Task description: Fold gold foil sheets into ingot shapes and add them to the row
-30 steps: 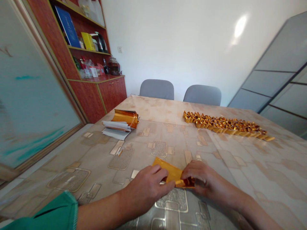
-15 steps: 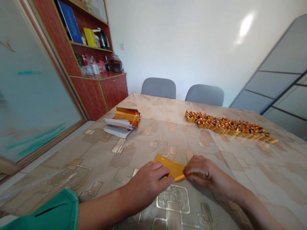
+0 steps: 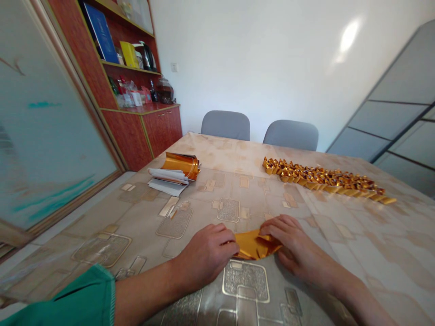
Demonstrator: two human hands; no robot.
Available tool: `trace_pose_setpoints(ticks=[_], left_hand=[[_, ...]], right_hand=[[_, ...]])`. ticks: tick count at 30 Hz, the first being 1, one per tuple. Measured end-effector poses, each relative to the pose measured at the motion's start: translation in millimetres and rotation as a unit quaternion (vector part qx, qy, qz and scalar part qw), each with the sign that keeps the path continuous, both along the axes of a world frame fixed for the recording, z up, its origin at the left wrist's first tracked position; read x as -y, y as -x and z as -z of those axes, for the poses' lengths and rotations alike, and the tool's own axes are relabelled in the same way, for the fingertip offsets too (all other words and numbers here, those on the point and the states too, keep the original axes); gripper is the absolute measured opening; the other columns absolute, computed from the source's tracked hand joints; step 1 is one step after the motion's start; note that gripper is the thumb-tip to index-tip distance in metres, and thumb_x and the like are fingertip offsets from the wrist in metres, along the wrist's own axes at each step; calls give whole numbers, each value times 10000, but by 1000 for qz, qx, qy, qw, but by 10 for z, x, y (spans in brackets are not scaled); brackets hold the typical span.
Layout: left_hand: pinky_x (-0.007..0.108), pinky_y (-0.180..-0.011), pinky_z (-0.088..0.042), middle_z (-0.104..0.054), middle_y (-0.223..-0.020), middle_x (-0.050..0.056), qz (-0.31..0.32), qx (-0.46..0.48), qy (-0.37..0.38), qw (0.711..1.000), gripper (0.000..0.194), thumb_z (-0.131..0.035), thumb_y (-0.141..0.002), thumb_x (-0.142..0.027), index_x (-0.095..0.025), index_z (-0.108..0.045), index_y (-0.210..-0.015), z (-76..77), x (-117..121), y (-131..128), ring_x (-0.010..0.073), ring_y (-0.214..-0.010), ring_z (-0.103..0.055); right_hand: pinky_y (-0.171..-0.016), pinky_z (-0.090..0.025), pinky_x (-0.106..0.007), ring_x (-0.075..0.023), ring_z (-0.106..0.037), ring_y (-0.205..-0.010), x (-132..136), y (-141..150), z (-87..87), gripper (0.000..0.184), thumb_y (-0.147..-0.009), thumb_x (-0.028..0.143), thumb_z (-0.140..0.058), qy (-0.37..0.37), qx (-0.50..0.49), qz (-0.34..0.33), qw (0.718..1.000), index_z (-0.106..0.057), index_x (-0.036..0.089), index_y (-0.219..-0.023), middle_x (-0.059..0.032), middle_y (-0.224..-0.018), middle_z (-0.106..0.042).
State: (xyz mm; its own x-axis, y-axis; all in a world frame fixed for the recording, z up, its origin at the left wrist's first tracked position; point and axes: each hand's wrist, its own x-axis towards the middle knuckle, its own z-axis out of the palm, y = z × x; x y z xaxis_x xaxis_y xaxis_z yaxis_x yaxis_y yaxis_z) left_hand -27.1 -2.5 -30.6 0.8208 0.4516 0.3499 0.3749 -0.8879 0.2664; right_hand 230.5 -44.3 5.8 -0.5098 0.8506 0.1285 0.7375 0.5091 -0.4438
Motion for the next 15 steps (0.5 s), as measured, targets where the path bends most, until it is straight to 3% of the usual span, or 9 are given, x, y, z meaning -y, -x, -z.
trace_pose_setpoints(ticks=[5,7,10,15], left_hand=[[296,-761,-444,-658,-873,34,-8,31,55,998,174,-486,-976,-201,-180,-651,-923,-10,-10,-18,181,-838,-563],[289,-775,-442,-658,-879,24,-21,47,92,994,104,-541,-953,-206,-184,-640,-928,-15,-38,-1,177,-858,-567],[288,-795,-438,-660,-895,4,-42,54,145,987,39,-646,-879,-178,-193,-635,-913,-36,-108,58,175,-884,-571],[297,-817,-427,-636,-901,10,-56,46,181,981,50,-698,-836,-166,-192,-685,-796,-92,-241,173,180,-930,-561]], right_hand=[[-864,-414,-393,-239,-530,-946,240,533,40,182,-799,213,-697,28,-3,39,999,-592,207,-947,-39,-984,-602],[-793,-409,-350,-218,-537,-881,234,659,132,30,-890,214,-613,15,-13,84,996,-587,203,-877,-32,-914,-607],[-727,-378,-316,-198,-533,-803,180,707,244,168,-917,152,-530,-10,-23,114,993,-565,197,-759,-22,-813,-595],[-671,-332,-295,-179,-509,-726,171,673,268,218,-857,127,-530,-26,-35,126,991,-495,194,-652,-11,-721,-560]])
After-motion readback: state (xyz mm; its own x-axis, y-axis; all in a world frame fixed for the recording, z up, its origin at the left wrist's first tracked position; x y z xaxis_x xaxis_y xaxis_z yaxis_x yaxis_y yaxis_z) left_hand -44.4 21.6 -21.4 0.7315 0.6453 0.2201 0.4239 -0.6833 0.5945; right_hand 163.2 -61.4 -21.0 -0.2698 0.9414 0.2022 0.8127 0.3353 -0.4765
